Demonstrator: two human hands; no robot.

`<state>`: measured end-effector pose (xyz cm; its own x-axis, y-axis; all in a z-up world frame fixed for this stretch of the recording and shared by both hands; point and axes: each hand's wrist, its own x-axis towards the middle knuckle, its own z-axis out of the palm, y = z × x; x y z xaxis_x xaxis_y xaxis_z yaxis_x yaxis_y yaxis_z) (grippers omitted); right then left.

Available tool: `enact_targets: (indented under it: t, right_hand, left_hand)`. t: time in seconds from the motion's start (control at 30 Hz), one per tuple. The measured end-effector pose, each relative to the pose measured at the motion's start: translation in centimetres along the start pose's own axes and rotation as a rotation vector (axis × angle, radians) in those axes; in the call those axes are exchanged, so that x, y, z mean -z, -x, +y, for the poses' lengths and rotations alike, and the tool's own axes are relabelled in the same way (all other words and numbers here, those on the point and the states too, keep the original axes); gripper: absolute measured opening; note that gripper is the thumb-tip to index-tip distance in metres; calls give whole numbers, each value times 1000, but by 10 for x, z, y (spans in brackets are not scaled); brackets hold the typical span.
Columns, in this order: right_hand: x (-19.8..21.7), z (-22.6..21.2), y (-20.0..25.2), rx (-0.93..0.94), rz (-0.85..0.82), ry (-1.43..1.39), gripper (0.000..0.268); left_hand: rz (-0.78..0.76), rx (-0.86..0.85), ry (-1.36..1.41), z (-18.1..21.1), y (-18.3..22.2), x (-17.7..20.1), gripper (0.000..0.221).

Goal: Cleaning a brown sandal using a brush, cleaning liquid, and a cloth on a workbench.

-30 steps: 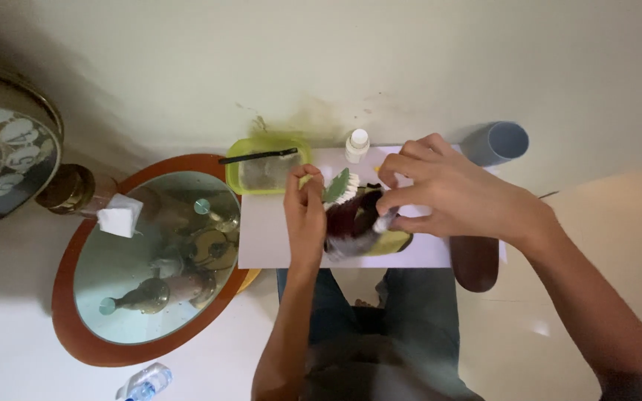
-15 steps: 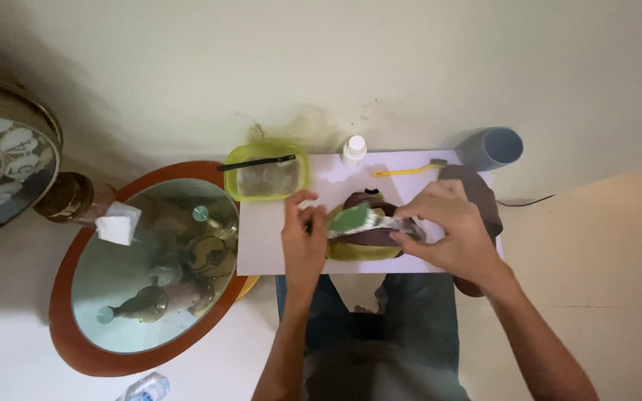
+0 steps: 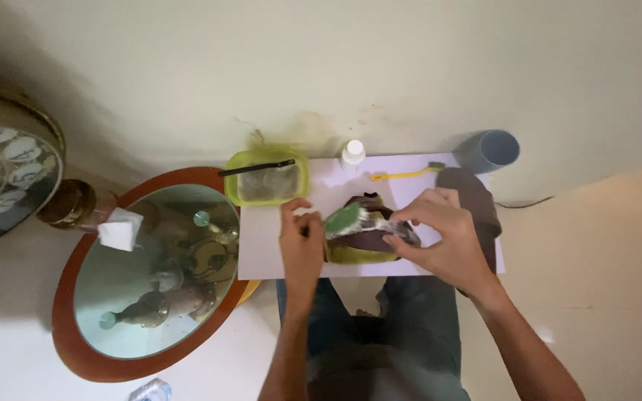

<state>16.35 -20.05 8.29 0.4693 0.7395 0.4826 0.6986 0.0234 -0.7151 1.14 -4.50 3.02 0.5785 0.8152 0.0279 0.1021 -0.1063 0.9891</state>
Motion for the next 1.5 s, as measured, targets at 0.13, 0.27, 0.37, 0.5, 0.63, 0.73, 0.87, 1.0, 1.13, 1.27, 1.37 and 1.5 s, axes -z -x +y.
enact_targets:
  t: [0.13,0.27,0.37,0.5,0.63,0.73,0.87,1.0,1.13,1.27,1.37,1.5]
  right_hand:
    - [-9,4,5,18,-13,1,17]
    - [1,1,-2,12,-11,1,20]
    - [-2,-3,0,-14,-12,-26,21]
    - [-11,9,9,-13,-17,-24,14]
    - [2,-1,6,-37,8,-23,22]
    - [0,4,3,-30,-11,-34,18]
    - [-9,11,11,-36,-17,-66,18]
    - [1,3,7,-52,16,-54,22]
    - [-4,9,8,-85,16,-119,24]
    - [-5,5,12,-71,13,-87,25]
    - [-2,13,15,-91,46,-64,24]
    - [0,17,20,-133,64,-67,25]
  left_hand:
    - [12,-48,78,32,3,-14,9]
    - [46,20,9,-29,-5,-4,12]
    - [44,39,35,-18,0,-7,13]
    - [0,32,130,33,4,-24,9]
    - [16,115,20,0,3,-7,23]
    - [31,97,2,-25,0,-7,11]
    - [-9,42,94,34,7,-18,14]
    - [-3,84,53,2,-1,-6,19]
    - [24,120,43,-49,-1,-7,15]
    - [32,69,163,-4,6,-21,19]
    - [33,90,157,-64,6,-22,21]
    - [91,177,133,-114,16,-22,23]
